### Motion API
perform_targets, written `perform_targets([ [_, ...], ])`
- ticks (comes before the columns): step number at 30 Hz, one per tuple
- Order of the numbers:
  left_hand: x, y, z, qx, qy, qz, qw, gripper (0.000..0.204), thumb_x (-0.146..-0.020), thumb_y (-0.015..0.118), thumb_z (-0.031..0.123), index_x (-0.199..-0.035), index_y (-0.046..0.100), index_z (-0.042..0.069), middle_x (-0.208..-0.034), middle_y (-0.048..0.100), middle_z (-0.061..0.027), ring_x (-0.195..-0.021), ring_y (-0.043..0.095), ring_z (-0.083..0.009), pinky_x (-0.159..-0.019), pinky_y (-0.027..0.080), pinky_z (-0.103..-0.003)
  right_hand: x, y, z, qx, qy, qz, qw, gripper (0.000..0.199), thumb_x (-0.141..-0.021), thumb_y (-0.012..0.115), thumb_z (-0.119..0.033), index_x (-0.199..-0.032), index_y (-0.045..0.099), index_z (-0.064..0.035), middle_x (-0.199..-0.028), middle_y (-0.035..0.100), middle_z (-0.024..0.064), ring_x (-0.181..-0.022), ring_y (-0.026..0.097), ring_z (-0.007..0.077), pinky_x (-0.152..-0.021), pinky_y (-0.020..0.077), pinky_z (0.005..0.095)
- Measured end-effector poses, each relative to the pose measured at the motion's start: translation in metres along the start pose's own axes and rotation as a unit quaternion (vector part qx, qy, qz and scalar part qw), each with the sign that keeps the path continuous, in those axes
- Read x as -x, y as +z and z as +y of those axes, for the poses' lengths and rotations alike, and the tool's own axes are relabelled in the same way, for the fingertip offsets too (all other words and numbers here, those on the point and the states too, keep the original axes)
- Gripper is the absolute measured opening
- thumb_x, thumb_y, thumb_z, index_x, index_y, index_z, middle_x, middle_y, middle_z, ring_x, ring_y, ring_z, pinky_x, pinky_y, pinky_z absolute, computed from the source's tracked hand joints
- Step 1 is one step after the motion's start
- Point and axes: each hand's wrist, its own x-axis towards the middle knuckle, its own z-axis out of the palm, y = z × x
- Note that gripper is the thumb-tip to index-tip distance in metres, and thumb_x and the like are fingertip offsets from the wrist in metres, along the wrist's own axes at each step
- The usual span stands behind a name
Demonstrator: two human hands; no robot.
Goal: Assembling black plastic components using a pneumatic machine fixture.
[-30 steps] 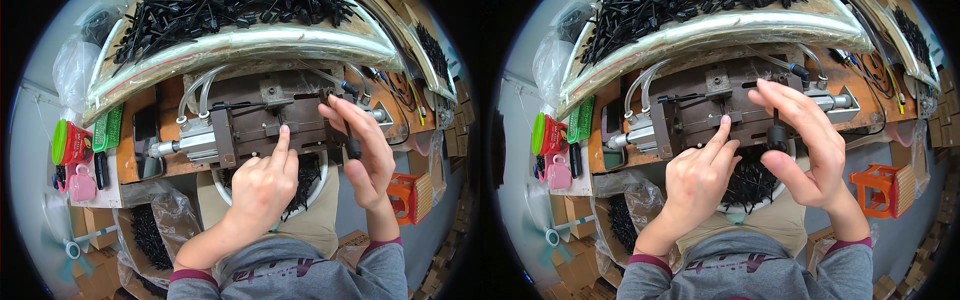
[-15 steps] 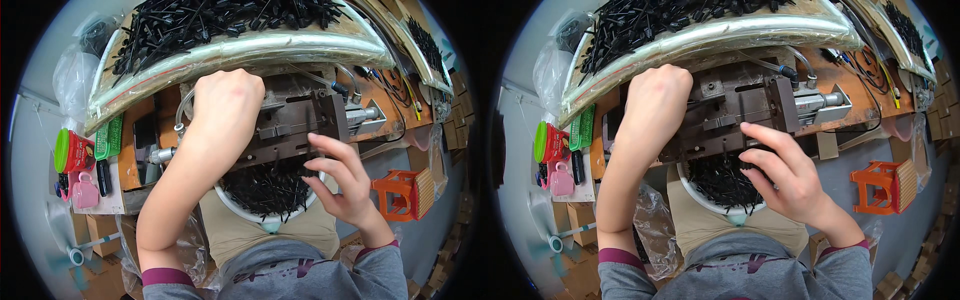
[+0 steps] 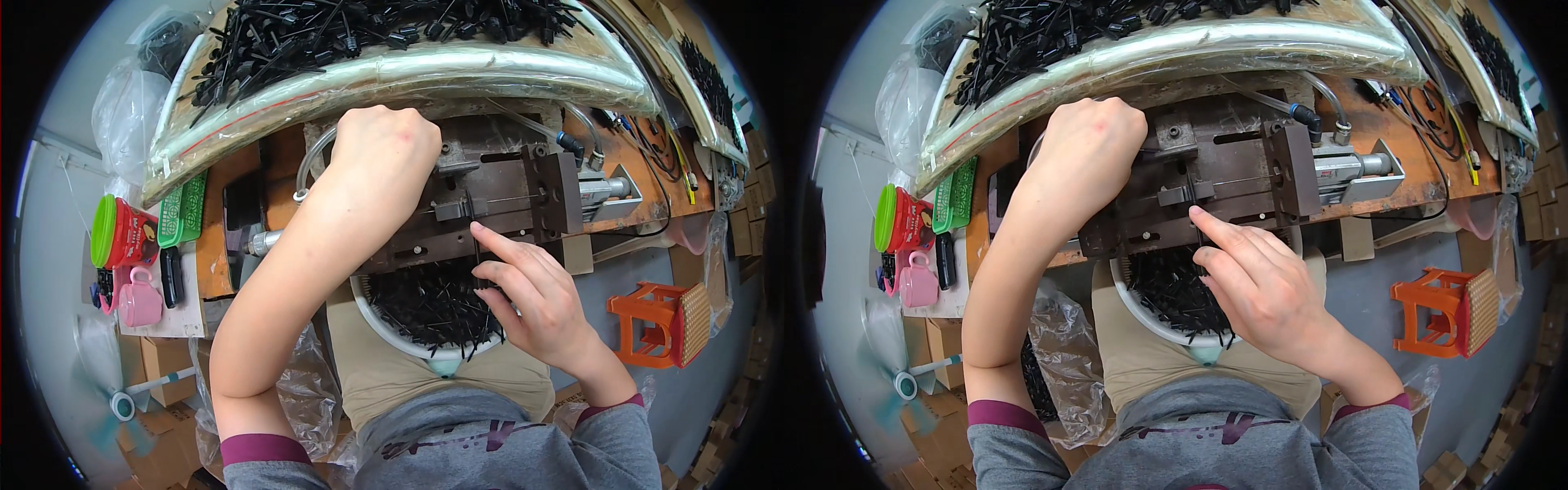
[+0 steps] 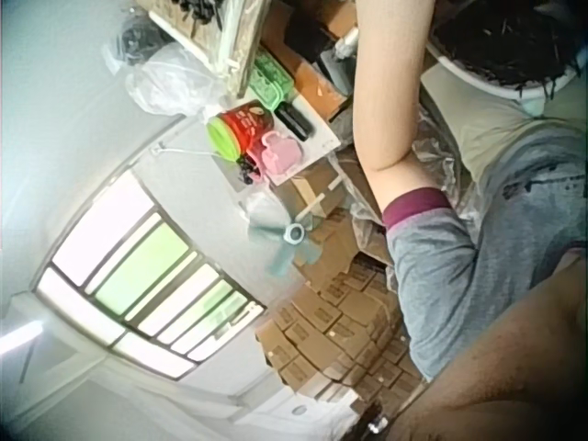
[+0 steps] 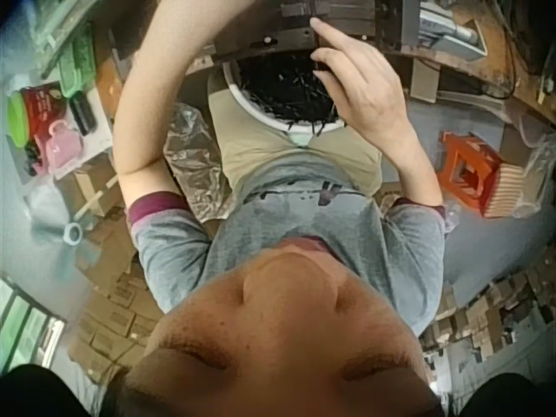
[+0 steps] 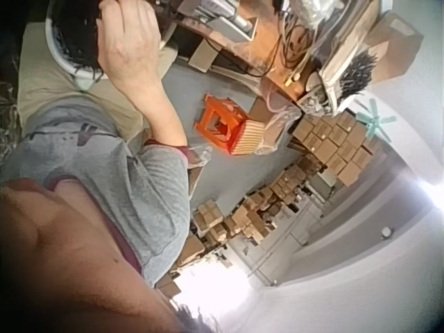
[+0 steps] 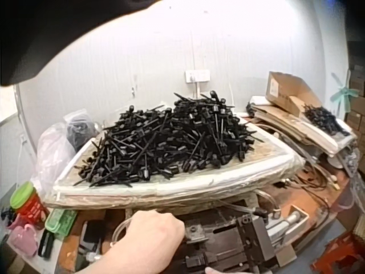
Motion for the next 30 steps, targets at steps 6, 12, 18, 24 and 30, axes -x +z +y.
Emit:
perform_targets([
  [6,0.011,-0.012,0.007,0.077,-0.014,0.226,0.971,0.010,-0.087,0.068,0.007,-0.086,0.072,-0.002,-0.070,0.064,-0.0153,-0.065,0.066,-0.0314,-0.062,0.053,-0.038,-0.003,0.006,-0.005,0.103,0.018,-0.058,0.993,0.022,-0.076,0.072,-0.003,-0.096,0.063,-0.0019,-0.136,0.063,0.0184,-0.063,0.063,0.0182,-0.061,0.0525,0.0294],
  [12,0.036,-0.036,0.020,0.572,-0.158,0.238,0.769,0.031,-0.100,0.058,0.009,-0.129,0.062,-0.003,-0.090,0.061,-0.0009,-0.068,0.052,-0.0096,-0.065,0.045,-0.026,-0.018,0.004,-0.004,0.161,0.009,-0.069,0.985,0.019,-0.079,0.074,-0.004,-0.096,0.065,-0.0035,-0.133,0.066,0.0161,-0.056,0.063,0.0173,-0.055,0.0519,0.0299],
  [18,0.067,-0.035,0.034,0.743,-0.146,0.202,0.621,0.061,-0.094,0.050,-0.005,-0.153,0.034,-0.009,-0.131,0.058,-0.0205,-0.119,0.063,-0.0274,-0.097,0.053,-0.034,-0.028,-0.010,-0.007,0.149,-0.020,-0.099,0.984,0.024,-0.076,0.072,-0.008,-0.097,0.062,-0.0025,-0.123,0.069,0.0198,-0.059,0.067,0.0217,-0.056,0.0537,0.0304],
  [24,0.090,-0.021,0.045,0.453,-0.141,0.267,0.839,0.042,-0.072,0.085,-0.007,-0.112,0.075,-0.001,-0.107,0.070,-0.0119,-0.088,0.070,-0.0148,-0.068,0.059,-0.022,-0.113,-0.035,0.022,0.088,-0.082,0.097,0.988,0.023,-0.079,0.075,-0.011,-0.099,0.065,-0.0053,-0.096,0.070,0.0115,-0.083,0.070,0.0314,-0.070,0.0556,0.0402],
  [30,0.080,0.022,0.090,0.245,-0.104,0.265,0.927,0.034,-0.067,0.085,0.006,-0.096,0.071,0.000,-0.123,0.070,-0.0167,-0.087,0.070,-0.0275,-0.073,0.058,-0.034,-0.212,-0.038,0.083,0.359,-0.111,0.149,0.915,0.029,-0.081,0.078,-0.017,-0.107,0.069,-0.0103,-0.090,0.073,0.0076,-0.089,0.069,0.0256,-0.083,0.0477,0.0384],
])
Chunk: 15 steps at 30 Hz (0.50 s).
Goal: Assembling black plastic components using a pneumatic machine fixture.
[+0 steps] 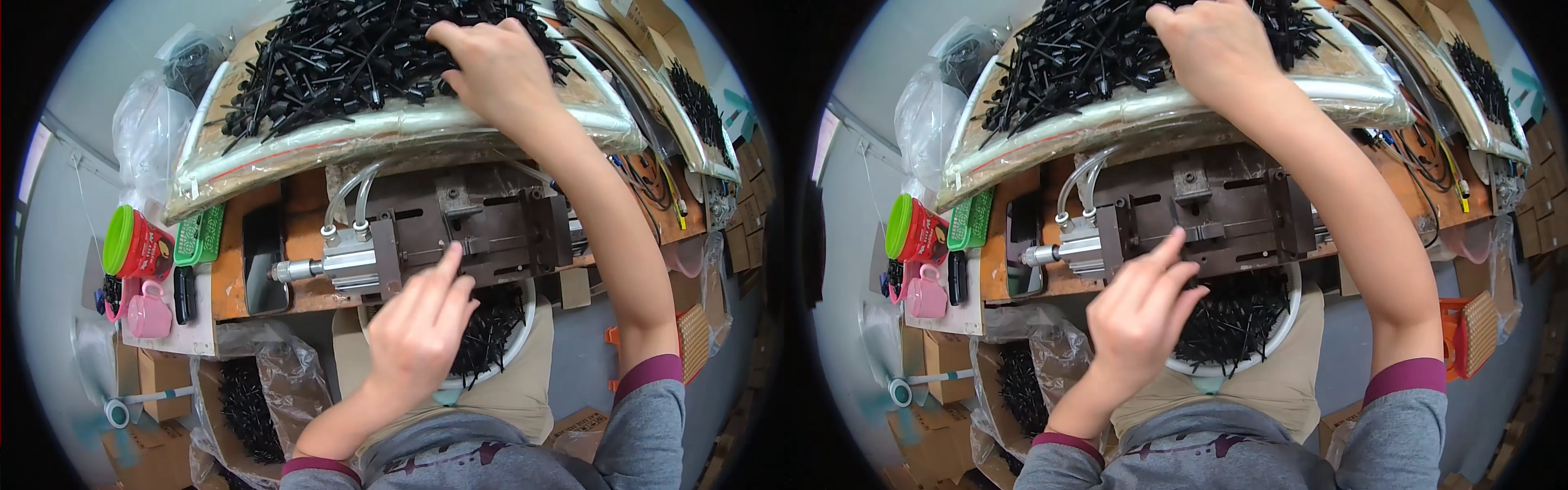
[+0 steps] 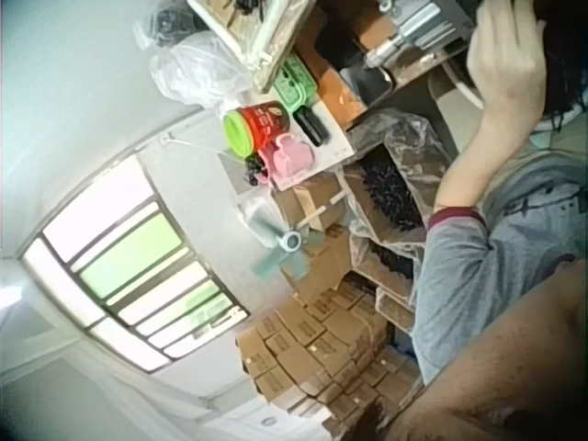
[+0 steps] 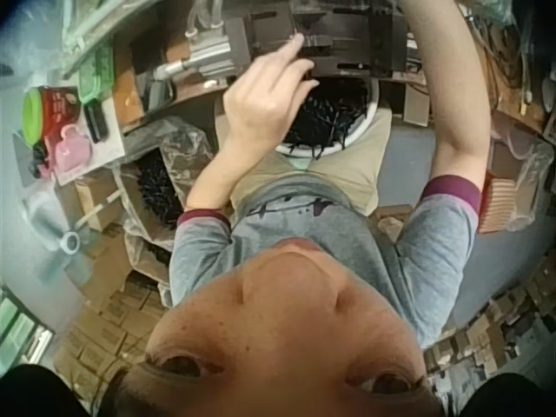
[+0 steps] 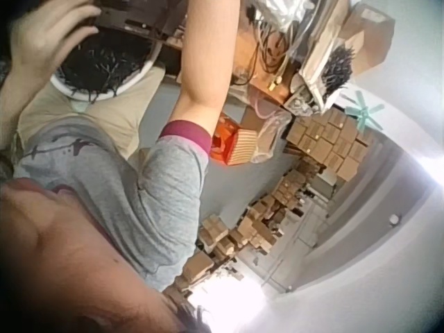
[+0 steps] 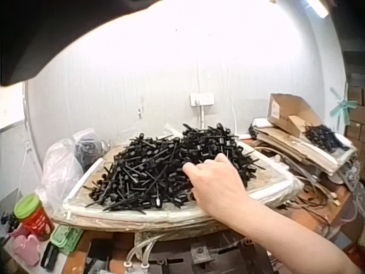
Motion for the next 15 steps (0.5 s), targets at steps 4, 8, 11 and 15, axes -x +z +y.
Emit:
perform_targets([
  [4,0.014,0.023,0.003,-0.037,0.021,-0.037,0.998,0.027,-0.070,0.083,0.012,-0.093,0.071,0.003,-0.126,0.069,-0.0167,-0.073,0.070,-0.0187,-0.062,0.055,-0.029,-0.002,0.004,-0.002,-0.074,-0.033,-0.007,0.997,0.021,-0.080,0.077,-0.016,-0.100,0.071,-0.0089,-0.090,0.072,0.0082,-0.086,0.068,0.0254,-0.077,0.0490,0.0392],
  [8,0.011,0.029,-0.006,-0.062,0.010,-0.057,0.996,0.028,-0.069,0.083,0.010,-0.092,0.070,0.003,-0.130,0.068,-0.0166,-0.061,0.068,-0.0189,-0.058,0.054,-0.028,0.013,-0.030,-0.019,-0.248,0.067,-0.019,0.966,0.021,-0.076,0.075,-0.016,-0.094,0.074,-0.0061,-0.078,0.068,0.0080,-0.074,0.068,0.0209,-0.066,0.0532,0.0332],
  [11,0.007,0.027,-0.006,-0.048,0.004,-0.076,0.996,0.029,-0.068,0.084,0.012,-0.093,0.070,0.004,-0.130,0.068,-0.0162,-0.062,0.069,-0.0193,-0.058,0.054,-0.028,0.035,-0.053,-0.016,-0.450,0.202,-0.099,0.864,0.023,-0.081,0.078,-0.013,-0.100,0.073,-0.0014,-0.076,0.065,0.0037,-0.066,0.065,0.0093,-0.057,0.0495,0.0258],
  [15,0.003,0.018,-0.005,-0.056,-0.002,-0.109,0.992,0.030,-0.069,0.085,0.015,-0.094,0.071,0.005,-0.126,0.070,-0.0160,-0.063,0.069,-0.0207,-0.059,0.056,-0.030,0.070,-0.082,-0.035,-0.638,0.319,-0.083,0.696,0.024,-0.085,0.077,-0.001,-0.107,0.069,0.0039,-0.082,0.069,0.0034,-0.064,0.068,0.0095,-0.057,0.0508,0.0197],
])
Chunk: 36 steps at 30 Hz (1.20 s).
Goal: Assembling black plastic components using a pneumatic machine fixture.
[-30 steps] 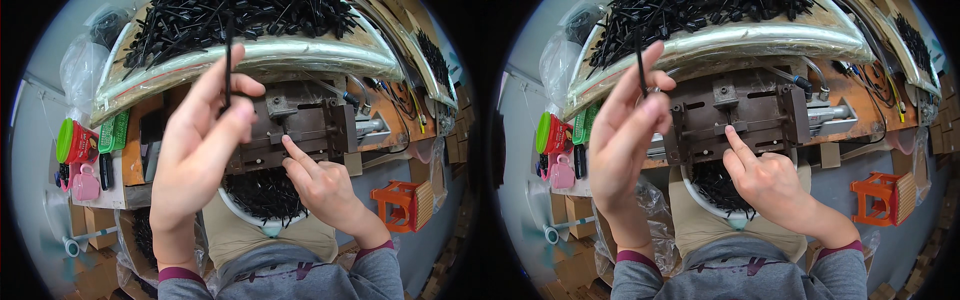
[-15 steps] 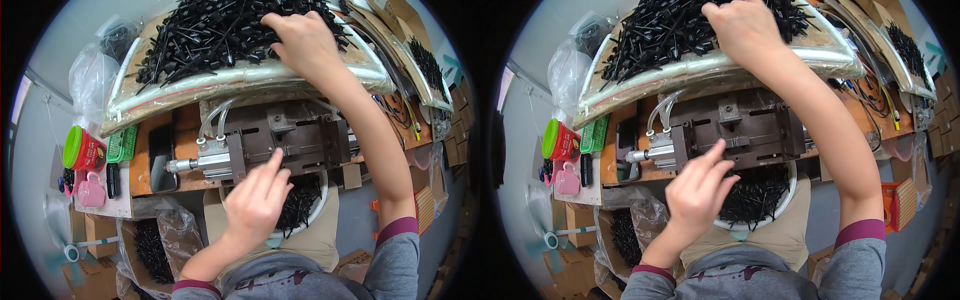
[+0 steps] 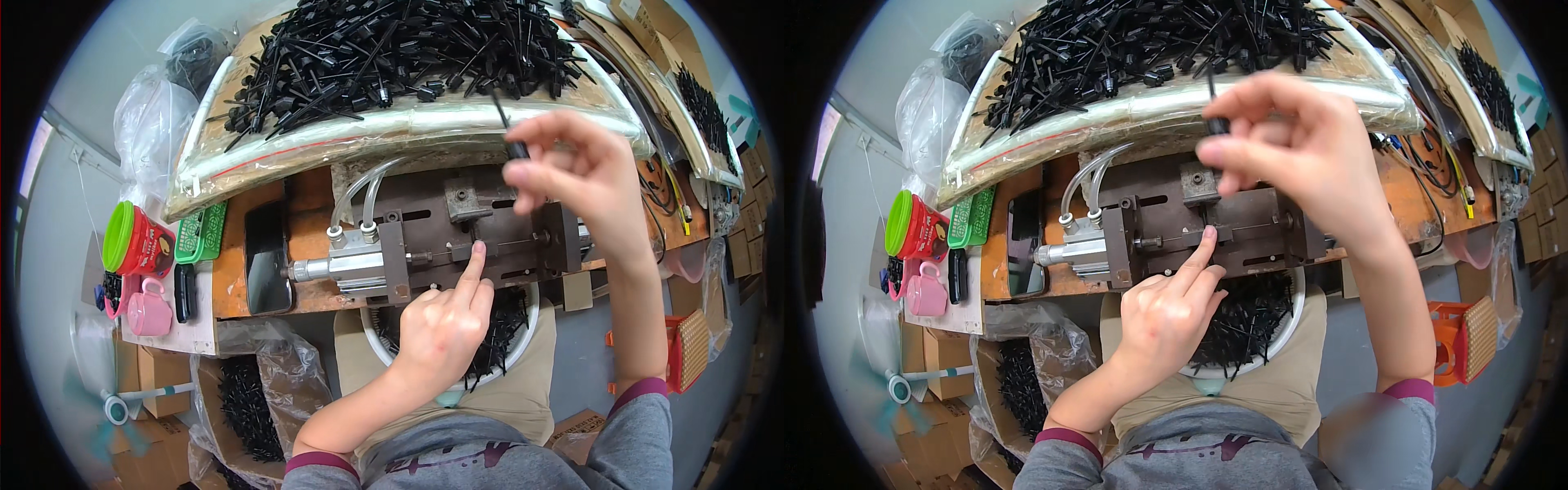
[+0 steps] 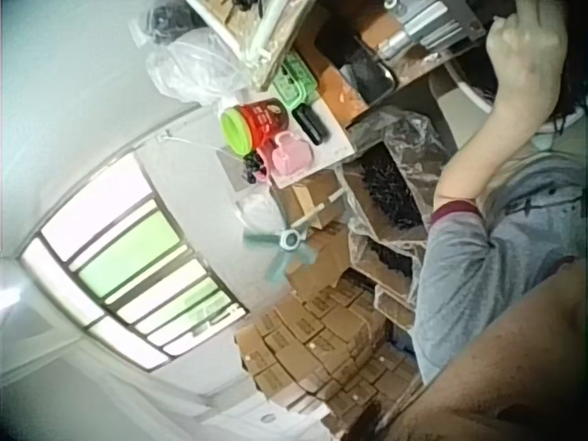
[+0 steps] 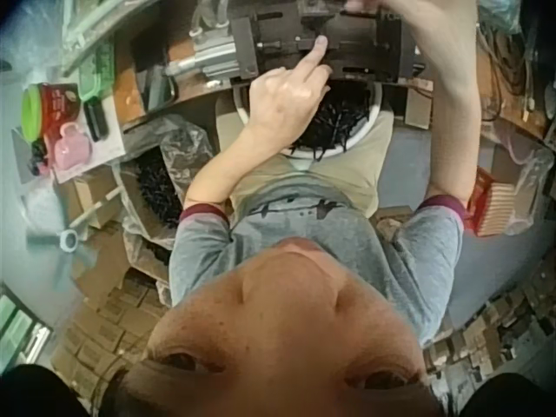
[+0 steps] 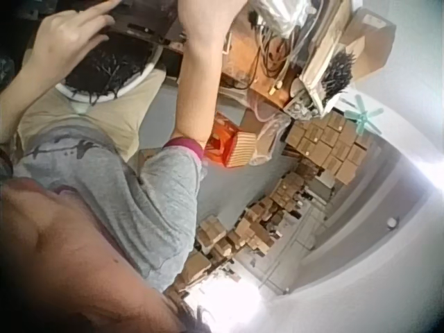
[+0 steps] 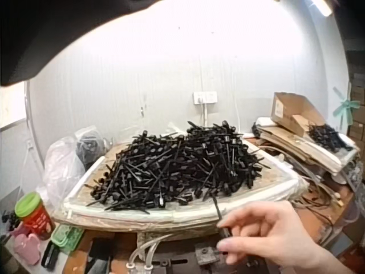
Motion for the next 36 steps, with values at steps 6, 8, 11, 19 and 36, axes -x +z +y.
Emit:
perform_targets([
  [6,-0.053,-0.055,-0.030,0.032,0.032,0.177,0.983,0.023,-0.077,0.084,0.010,-0.098,0.075,0.005,-0.095,0.075,-0.0108,-0.078,0.071,-0.0259,-0.070,0.056,-0.033,0.081,0.006,0.022,0.343,-0.167,-0.018,0.924,0.030,-0.077,0.081,-0.001,-0.105,0.071,-0.0016,-0.112,0.064,0.0134,-0.101,0.069,0.0228,-0.078,0.0581,0.0315],
  [8,-0.085,-0.073,-0.054,-0.080,0.028,0.288,0.954,0.018,-0.078,0.083,0.008,-0.094,0.075,0.005,-0.093,0.075,-0.0079,-0.084,0.070,-0.0240,-0.077,0.054,-0.033,0.099,0.015,0.031,0.347,-0.152,-0.036,0.925,0.028,-0.077,0.079,0.001,-0.102,0.067,0.0004,-0.128,0.062,0.0180,-0.104,0.068,0.0312,-0.084,0.0577,0.0366],
  [11,-0.127,-0.098,-0.100,-0.186,0.006,0.268,0.945,0.024,-0.081,0.081,0.026,-0.097,0.079,0.008,-0.105,0.073,-0.0082,-0.103,0.065,-0.0277,-0.091,0.050,-0.038,0.117,0.027,0.048,0.387,-0.137,-0.063,0.909,0.024,-0.076,0.075,0.001,-0.098,0.064,0.0000,-0.138,0.061,0.0192,-0.087,0.072,0.0261,-0.075,0.0581,0.0331],
  [19,-0.177,-0.096,-0.123,-0.112,-0.114,0.048,0.986,0.032,-0.076,0.085,0.028,-0.096,0.080,0.003,-0.095,0.074,-0.0125,-0.090,0.071,-0.0275,-0.087,0.054,-0.037,0.102,0.039,0.049,0.489,-0.153,-0.108,0.852,0.016,-0.077,0.065,-0.001,-0.092,0.060,-0.0016,-0.135,0.062,0.0252,-0.050,0.064,0.0158,-0.048,0.0502,0.0280],
  [36,-0.092,-0.140,-0.053,0.342,-0.089,0.305,0.884,0.024,-0.093,0.071,0.011,-0.111,0.072,-0.004,-0.115,0.073,-0.0154,-0.059,0.060,-0.0076,-0.050,0.043,-0.019,-0.126,0.052,0.009,0.494,-0.386,0.100,0.772,0.030,-0.082,0.078,-0.026,-0.099,0.070,-0.0030,-0.094,0.070,0.0121,-0.080,0.070,0.0303,-0.071,0.0577,0.0420],
])
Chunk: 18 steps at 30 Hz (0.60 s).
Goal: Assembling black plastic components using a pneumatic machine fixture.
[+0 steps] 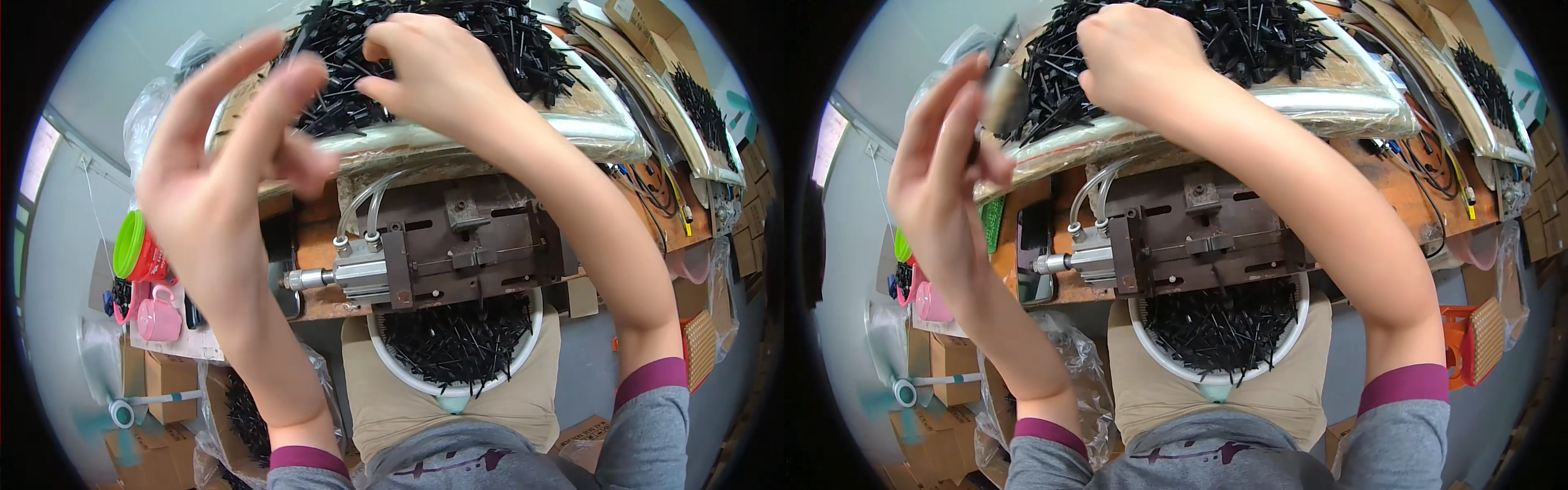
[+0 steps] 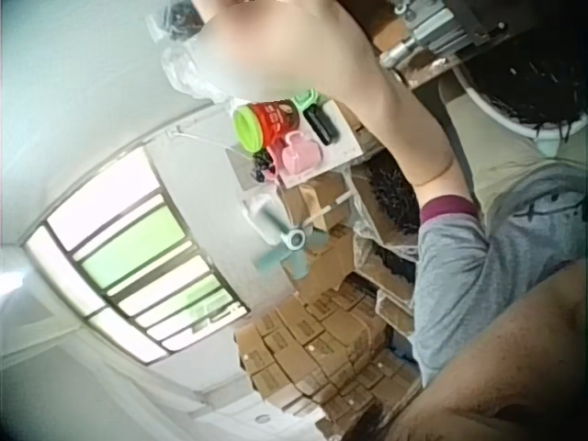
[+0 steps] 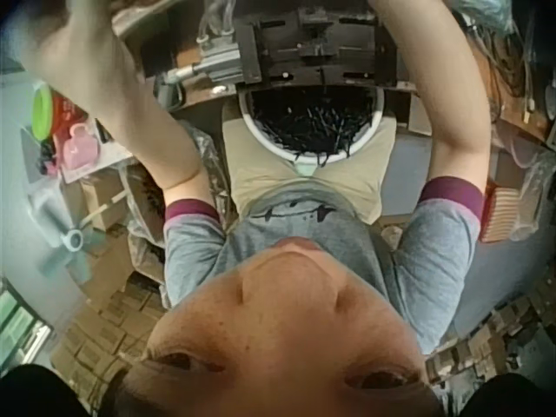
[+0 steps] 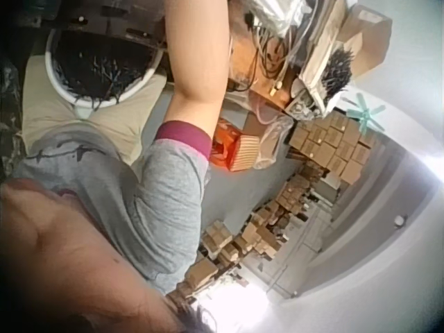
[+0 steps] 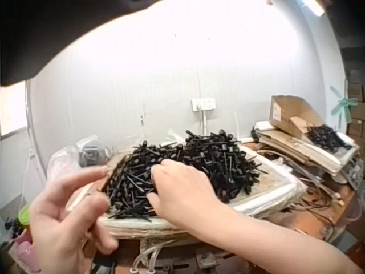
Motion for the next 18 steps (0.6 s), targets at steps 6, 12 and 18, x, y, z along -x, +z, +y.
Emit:
perform_targets([
  [6,0.055,-0.002,0.005,-0.085,0.013,-0.025,0.996,0.014,-0.079,0.074,-0.011,-0.091,0.070,-0.006,-0.112,0.067,-0.0148,-0.060,0.058,-0.0072,-0.052,0.045,-0.018,-0.060,0.035,-0.009,0.069,0.203,-0.303,0.928,0.036,-0.071,0.083,-0.022,-0.101,0.076,-0.0040,-0.106,0.075,0.0168,-0.100,0.073,0.0327,-0.083,0.0607,0.0430],
  [12,0.096,0.010,-0.009,0.022,-0.108,-0.169,0.979,0.039,-0.074,0.074,-0.017,-0.112,0.072,-0.007,-0.124,0.063,-0.0186,-0.095,0.074,-0.0258,-0.080,0.066,-0.030,-0.059,0.027,0.018,0.038,0.232,-0.307,0.922,0.035,-0.066,0.077,-0.014,-0.095,0.074,0.0054,-0.100,0.072,0.0281,-0.100,0.072,0.0359,-0.083,0.0597,0.0403],
  [18,0.136,0.022,-0.018,-0.147,-0.016,-0.296,0.944,0.030,-0.076,0.082,0.006,-0.105,0.073,0.002,-0.128,0.068,-0.0153,-0.101,0.072,-0.0277,-0.080,0.060,-0.033,-0.074,-0.023,0.031,0.136,0.064,-0.477,0.866,0.027,-0.068,0.079,-0.014,-0.090,0.077,0.0001,-0.093,0.074,0.0215,-0.093,0.071,0.0344,-0.079,0.0582,0.0438],
])
